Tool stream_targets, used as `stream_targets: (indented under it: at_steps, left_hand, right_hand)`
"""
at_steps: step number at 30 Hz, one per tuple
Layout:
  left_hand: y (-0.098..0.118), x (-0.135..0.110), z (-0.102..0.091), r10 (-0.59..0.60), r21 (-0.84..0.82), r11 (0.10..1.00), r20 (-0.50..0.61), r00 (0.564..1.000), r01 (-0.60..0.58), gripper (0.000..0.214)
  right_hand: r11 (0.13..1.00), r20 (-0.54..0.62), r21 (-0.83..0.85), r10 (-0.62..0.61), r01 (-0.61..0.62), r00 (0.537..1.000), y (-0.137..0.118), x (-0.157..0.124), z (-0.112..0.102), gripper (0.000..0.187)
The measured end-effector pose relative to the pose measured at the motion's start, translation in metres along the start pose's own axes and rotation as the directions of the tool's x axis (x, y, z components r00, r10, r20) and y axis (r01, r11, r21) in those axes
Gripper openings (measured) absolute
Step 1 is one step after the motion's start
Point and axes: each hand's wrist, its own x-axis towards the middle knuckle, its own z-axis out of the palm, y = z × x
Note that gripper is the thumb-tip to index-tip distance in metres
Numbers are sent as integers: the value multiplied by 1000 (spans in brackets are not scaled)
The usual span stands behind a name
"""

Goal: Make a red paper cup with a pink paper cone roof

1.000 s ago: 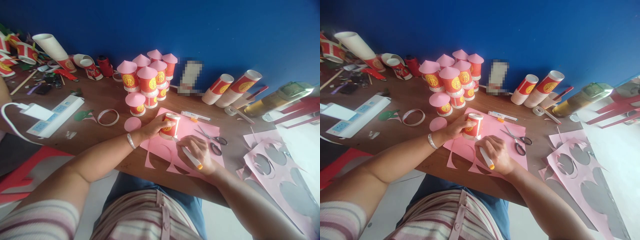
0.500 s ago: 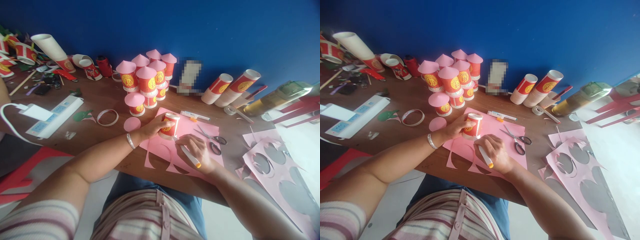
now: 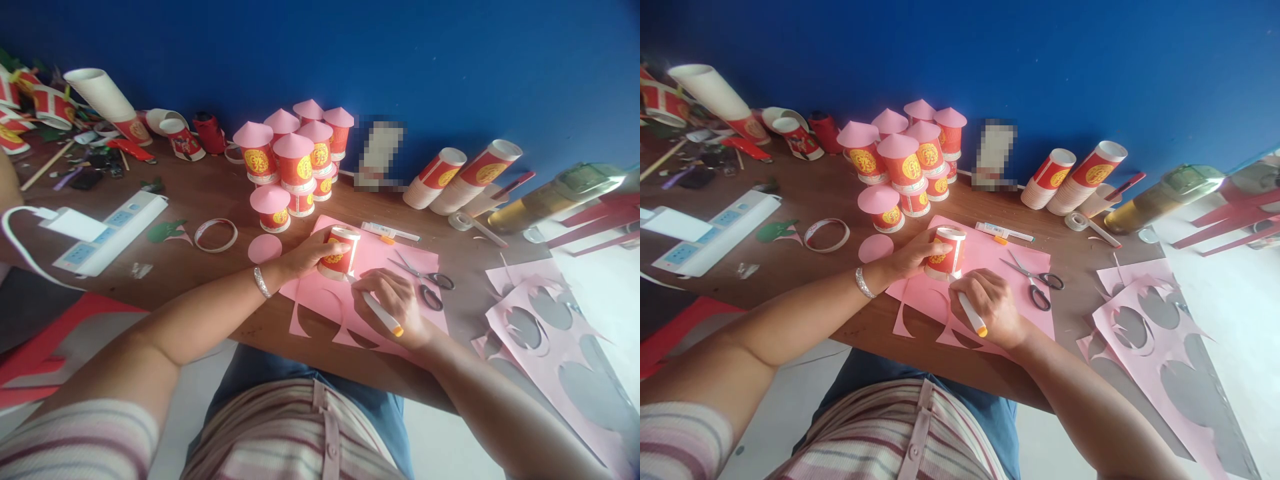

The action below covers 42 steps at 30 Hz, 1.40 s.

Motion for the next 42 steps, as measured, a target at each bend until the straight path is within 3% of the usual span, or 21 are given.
stream_targets:
  at_steps: [29, 42]
  left_hand:
    - [-7, 4, -2, -8, -56, 998, 26, 1000, 9, 47]
    - [0, 2, 0, 0, 3, 1000, 44, 999, 0, 42]
  right_hand:
    - [1000, 6, 23, -11, 11, 1000, -2, -1, 3, 23]
    - [1000, 6, 11, -24, 24, 1000, -1, -3, 8, 25]
